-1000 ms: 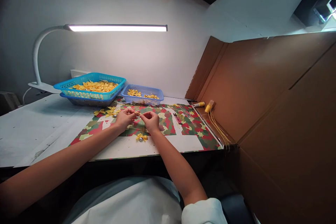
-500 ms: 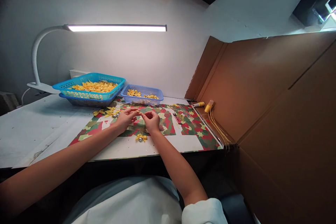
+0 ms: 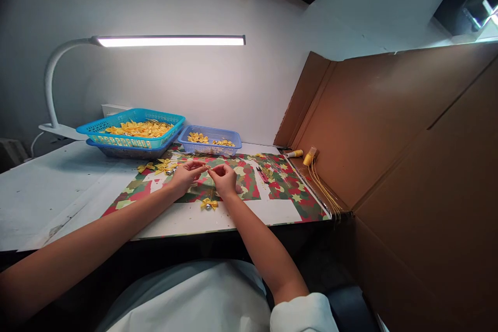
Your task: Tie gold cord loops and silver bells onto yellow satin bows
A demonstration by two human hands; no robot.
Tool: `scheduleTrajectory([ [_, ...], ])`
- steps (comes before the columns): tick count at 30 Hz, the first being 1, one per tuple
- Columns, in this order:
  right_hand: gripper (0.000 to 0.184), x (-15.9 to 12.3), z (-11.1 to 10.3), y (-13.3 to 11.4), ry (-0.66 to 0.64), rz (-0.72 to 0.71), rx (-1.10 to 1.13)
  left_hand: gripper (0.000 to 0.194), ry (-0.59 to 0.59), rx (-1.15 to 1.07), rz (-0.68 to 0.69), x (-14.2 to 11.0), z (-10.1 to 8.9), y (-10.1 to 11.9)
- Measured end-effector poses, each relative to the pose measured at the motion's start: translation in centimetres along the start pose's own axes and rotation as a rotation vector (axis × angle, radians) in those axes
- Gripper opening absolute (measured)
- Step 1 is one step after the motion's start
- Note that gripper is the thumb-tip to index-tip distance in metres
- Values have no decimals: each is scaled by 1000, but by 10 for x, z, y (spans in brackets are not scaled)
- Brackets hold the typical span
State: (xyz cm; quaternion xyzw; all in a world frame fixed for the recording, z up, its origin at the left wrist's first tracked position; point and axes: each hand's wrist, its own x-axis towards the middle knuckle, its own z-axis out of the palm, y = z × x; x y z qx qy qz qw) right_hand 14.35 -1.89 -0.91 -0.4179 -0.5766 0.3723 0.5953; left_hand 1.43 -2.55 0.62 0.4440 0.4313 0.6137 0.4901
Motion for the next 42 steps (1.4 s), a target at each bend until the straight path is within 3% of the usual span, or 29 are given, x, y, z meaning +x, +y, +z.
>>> scheduleTrajectory([
  [11, 36, -5, -1, -4, -5, -33, 12, 42, -11, 31, 38, -1, -2, 1],
  [18, 22, -10, -2, -11, 0, -174, -220, 45, -73, 45, 177, 1, -1, -2],
  [26, 20, -9, -2, -12, -37, -159, -180, 44, -138, 104, 247, 5, -3, -9],
  [29, 17, -7, -3, -11, -62, -100, -110, 41, -152, 294, 356, 5, -7, -5],
  [35, 15, -7, -8, -17, -117, -53, 30, 25, -228, 645, 712, 4, -15, 12],
  [42, 19, -6, -14, -20, -223, 1, 131, 24, -284, 677, 772, 3, -20, 15],
])
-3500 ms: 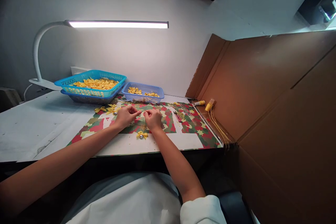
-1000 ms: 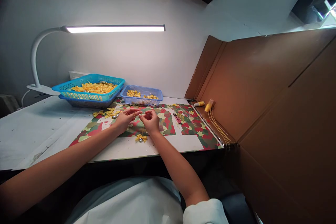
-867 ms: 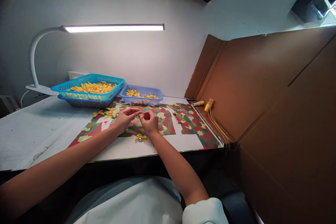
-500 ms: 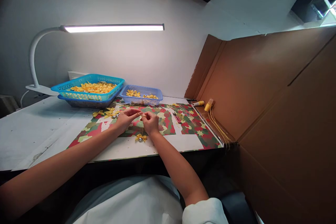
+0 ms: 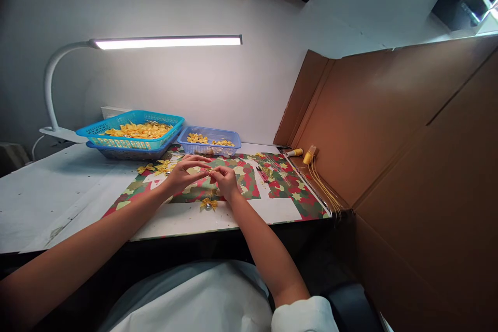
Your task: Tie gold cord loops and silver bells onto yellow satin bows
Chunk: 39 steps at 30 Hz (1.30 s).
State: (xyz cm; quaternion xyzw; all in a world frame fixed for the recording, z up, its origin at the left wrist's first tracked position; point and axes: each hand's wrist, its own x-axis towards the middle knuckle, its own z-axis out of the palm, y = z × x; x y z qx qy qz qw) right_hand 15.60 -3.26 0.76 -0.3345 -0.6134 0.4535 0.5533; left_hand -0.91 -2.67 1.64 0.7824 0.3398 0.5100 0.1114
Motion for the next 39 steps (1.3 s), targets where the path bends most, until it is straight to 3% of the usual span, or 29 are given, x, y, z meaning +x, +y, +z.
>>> scheduleTrajectory([
  [8, 18, -1, 0, -3, -72, 112, 153, 25, 4, -33, -14, 0, -1, 0],
  [17, 26, 0, -3, -2, 51, 69, 40, 28, 16, -51, -77, 0, 0, -2],
  [24, 33, 0, -3, 2, 11, 128, -20, 29, 1, -15, -34, 0, 0, -2],
  [30, 21, -1, 0, 0, 149, 25, -79, 24, 18, 42, 3, -1, 0, -3],
  [39, 20, 1, 0, 0, 106, 111, -8, 26, 39, 33, 18, -1, 0, -2],
])
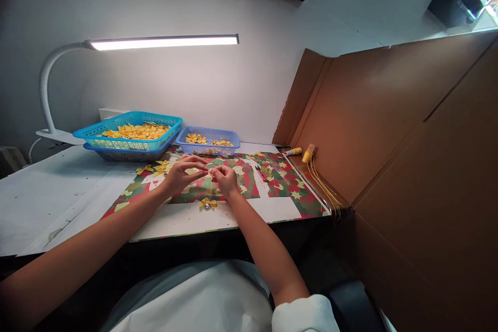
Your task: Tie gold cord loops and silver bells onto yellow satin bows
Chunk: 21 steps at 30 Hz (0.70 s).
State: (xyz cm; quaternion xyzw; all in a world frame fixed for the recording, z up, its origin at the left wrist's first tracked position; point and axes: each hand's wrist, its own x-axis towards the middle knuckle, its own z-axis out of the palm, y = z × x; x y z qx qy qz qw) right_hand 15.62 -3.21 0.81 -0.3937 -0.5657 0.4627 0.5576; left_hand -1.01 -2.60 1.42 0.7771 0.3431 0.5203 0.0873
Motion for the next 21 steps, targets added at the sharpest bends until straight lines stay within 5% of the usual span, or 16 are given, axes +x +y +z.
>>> scheduleTrajectory([
  [6, 21, 0, -2, 1, -79, 20, 25, 26, -2, -1, -2, 0, 0, -1],
  [21, 18, 1, -3, 1, -34, -9, -47, 19, -30, 165, 22, 2, -4, -3],
])
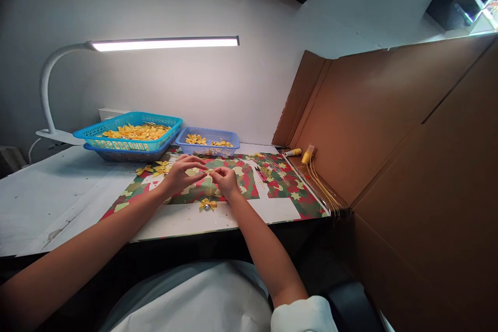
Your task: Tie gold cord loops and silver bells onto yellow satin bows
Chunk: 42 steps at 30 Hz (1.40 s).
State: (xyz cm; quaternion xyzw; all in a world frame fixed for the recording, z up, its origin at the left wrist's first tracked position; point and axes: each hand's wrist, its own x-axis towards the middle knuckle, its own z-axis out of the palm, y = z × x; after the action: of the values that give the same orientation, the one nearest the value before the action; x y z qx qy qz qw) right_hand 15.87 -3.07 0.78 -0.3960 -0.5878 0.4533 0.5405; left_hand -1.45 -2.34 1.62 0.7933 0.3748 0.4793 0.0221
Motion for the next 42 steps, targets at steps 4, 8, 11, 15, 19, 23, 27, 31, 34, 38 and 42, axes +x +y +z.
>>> scheduleTrajectory([
  [4, 18, 1, 1, 2, 25, 8, -31, 18, -335, 22, -92, 0, -8, 3],
  [8, 18, 1, 1, 5, 44, -25, -65, 28, -664, -147, -133, -3, -8, 9],
  [11, 17, 2, 1, 8, 54, -50, -102, 31, -701, -195, -128, -6, -5, 12],
  [15, 18, 3, 0, 12, 45, -52, -152, 30, -737, -192, -122, -8, -2, 15],
  [19, 18, 3, -2, 13, 51, -44, -207, 32, -748, -190, -142, -8, -2, 19],
  [23, 19, 3, -3, 12, 24, -41, -262, 33, -763, -166, -126, -8, 1, 22],
  [27, 20, 5, -4, 16, 25, -40, -254, 38, -672, -163, -181, -8, 2, 17],
  [31, 21, 7, -4, 19, 28, -29, -213, 47, -429, -65, -274, -5, 3, 12],
  [34, 24, 7, -3, 19, 5, -35, -202, 46, -312, -50, -296, -3, 7, 11],
  [38, 22, 6, -2, 16, 14, -43, -207, 42, -230, -48, -308, -4, 13, 13],
  [42, 17, 5, -1, 15, 37, -53, -209, 37, -189, -119, -351, -5, 14, 16],
])
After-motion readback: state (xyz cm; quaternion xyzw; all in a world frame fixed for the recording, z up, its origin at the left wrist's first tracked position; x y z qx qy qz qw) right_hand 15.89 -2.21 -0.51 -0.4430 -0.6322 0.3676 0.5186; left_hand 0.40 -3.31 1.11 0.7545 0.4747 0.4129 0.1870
